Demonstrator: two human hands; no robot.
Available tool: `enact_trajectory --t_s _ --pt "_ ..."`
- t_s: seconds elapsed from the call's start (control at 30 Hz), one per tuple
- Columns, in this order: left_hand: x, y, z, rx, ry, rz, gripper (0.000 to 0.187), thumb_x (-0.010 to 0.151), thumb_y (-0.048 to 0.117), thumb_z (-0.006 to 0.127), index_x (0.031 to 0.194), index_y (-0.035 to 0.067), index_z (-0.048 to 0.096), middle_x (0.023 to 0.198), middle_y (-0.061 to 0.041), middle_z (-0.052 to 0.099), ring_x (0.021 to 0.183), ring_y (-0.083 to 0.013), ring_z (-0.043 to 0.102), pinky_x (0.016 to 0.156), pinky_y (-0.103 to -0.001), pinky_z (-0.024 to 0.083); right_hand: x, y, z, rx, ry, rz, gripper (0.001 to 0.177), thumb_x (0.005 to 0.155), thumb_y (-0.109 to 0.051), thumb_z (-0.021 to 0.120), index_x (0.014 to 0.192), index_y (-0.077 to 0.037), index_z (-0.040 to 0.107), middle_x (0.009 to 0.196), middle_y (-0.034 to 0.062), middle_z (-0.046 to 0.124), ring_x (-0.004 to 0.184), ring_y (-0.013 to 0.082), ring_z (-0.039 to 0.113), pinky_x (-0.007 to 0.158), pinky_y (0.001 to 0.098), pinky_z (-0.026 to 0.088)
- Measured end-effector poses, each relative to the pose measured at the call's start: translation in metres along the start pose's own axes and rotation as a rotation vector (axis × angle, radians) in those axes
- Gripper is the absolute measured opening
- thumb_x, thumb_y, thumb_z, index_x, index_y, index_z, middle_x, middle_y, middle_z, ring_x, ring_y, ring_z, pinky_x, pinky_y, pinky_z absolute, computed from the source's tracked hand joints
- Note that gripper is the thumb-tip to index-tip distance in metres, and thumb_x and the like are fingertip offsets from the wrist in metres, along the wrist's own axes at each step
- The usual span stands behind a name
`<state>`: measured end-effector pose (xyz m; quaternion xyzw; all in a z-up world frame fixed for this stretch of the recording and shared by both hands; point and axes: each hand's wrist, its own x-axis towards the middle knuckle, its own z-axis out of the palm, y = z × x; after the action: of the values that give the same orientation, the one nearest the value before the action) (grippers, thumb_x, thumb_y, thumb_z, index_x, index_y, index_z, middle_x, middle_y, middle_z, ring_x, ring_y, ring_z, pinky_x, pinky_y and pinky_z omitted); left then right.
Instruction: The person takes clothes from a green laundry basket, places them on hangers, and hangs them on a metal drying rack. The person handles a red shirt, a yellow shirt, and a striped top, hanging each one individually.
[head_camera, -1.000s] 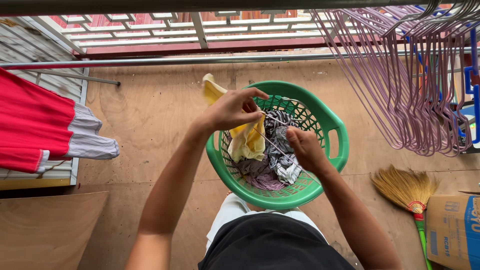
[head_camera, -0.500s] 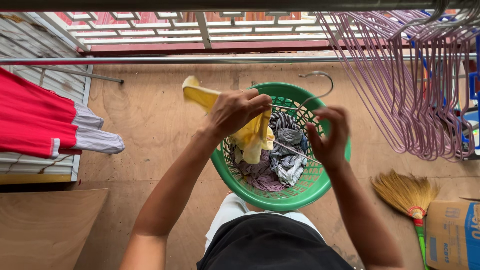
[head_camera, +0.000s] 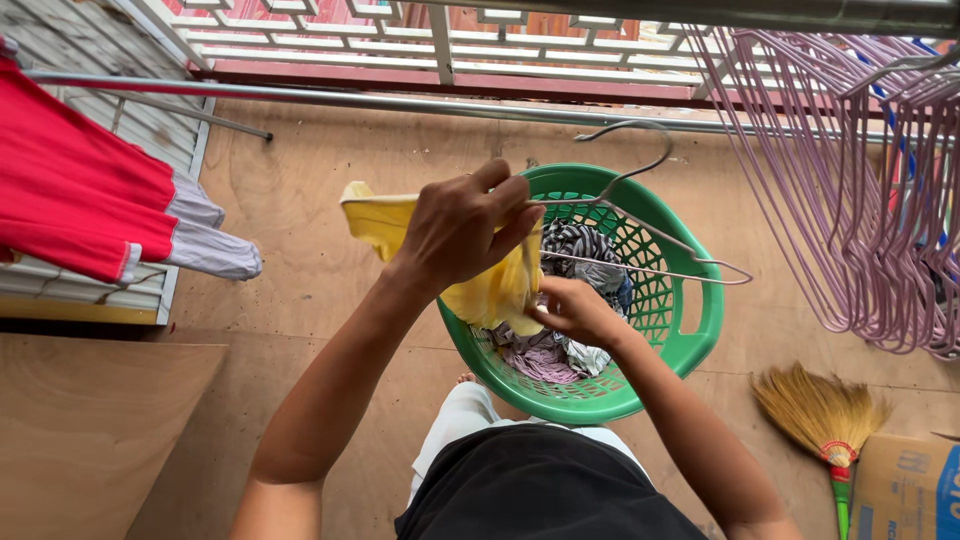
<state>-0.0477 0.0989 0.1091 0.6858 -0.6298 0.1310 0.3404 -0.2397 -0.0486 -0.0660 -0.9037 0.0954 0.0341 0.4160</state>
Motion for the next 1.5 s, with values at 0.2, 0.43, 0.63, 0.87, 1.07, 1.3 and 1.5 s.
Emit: enact_trajectory --t_s 0.2,0.43,0.63,0.87,1.07,1.3,1.5 --pt "-0.027 -0.037 -0.015 0.237 0.048 -0.016 0.056 0.089 0.06 0.073 0.061 0.014 0.059 0.065 0.0 0.054 0.047 -0.0144 0.056 0.045 -0.033 0.047 -0.018 0.001 -0.027 -0.361 0.073 -0.158 0.053 0.084 -0.043 0.077 0.126 -0.012 0.065 0.132 0.0107 0.064 0.103 0.0335 0.068 0.084 0.0424 0.055" --pt "-0.069 -0.085 -0.045 0.39 -0.043 -0.042 0.043 0.097 0.038 0.078 0.067 0.013 0.061 0.066 0.0 0.056 0.053 -0.0179 0.057 0.05 -0.035 0.047 -0.071 0.003 -0.074 -0.487 0.394 -0.337 0.049 0.08 -0.041 0.079 0.118 -0.012 0.07 0.112 0.0061 0.072 0.096 0.0273 0.067 0.084 0.0401 0.055" --pt "-0.058 -0.074 -0.034 0.29 -0.013 -0.093 0.043 0.097 0.036 0.078 0.067 0.011 0.061 0.065 -0.004 0.055 0.051 -0.0237 0.057 0.047 -0.038 0.044 -0.063 -0.023 -0.096 -0.466 0.634 -0.427 0.019 0.087 -0.026 0.081 0.092 -0.009 0.074 0.091 0.005 0.069 0.091 0.027 0.065 0.082 0.04 0.055" --pt "-0.038 -0.056 -0.016 0.274 0.032 -0.101 0.042 0.099 0.037 0.075 0.069 0.011 0.062 0.068 -0.003 0.056 0.051 -0.0217 0.057 0.047 -0.036 0.046 -0.047 -0.056 -0.132 -0.473 0.622 -0.418 0.019 0.088 -0.022 0.083 0.085 -0.007 0.072 0.085 0.0051 0.068 0.082 0.0238 0.065 0.074 0.0379 0.054" --pt "-0.032 -0.056 -0.015 0.328 0.045 -0.137 0.041 0.098 0.039 0.075 0.071 0.011 0.063 0.066 -0.003 0.056 0.049 -0.0198 0.057 0.045 -0.035 0.046 -0.062 -0.081 -0.176 -0.521 0.5 -0.341 0.02 0.088 -0.023 0.082 0.081 -0.008 0.072 0.077 0.0042 0.063 0.071 0.0218 0.061 0.064 0.0374 0.05" --pt "-0.014 -0.024 0.007 0.243 0.161 -0.082 0.042 0.103 0.042 0.07 0.074 0.012 0.062 0.069 -0.002 0.056 0.051 -0.0186 0.056 0.046 -0.034 0.044 -0.042 -0.103 -0.177 -0.518 0.463 -0.26 0.015 0.09 -0.023 0.083 0.089 -0.009 0.078 0.08 0.006 0.065 0.065 0.0183 0.062 0.057 0.0349 0.051" --pt "-0.015 -0.029 -0.001 0.178 0.124 -0.168 0.048 0.102 0.043 0.07 0.068 0.012 0.057 0.063 -0.001 0.05 0.046 -0.018 0.048 0.044 -0.035 0.04 -0.043 -0.085 -0.195 -0.029 0.641 -0.372 0.02 0.097 -0.016 0.072 0.115 -0.007 0.068 0.113 0.01 0.065 0.087 0.016 0.066 0.078 0.0317 0.057"
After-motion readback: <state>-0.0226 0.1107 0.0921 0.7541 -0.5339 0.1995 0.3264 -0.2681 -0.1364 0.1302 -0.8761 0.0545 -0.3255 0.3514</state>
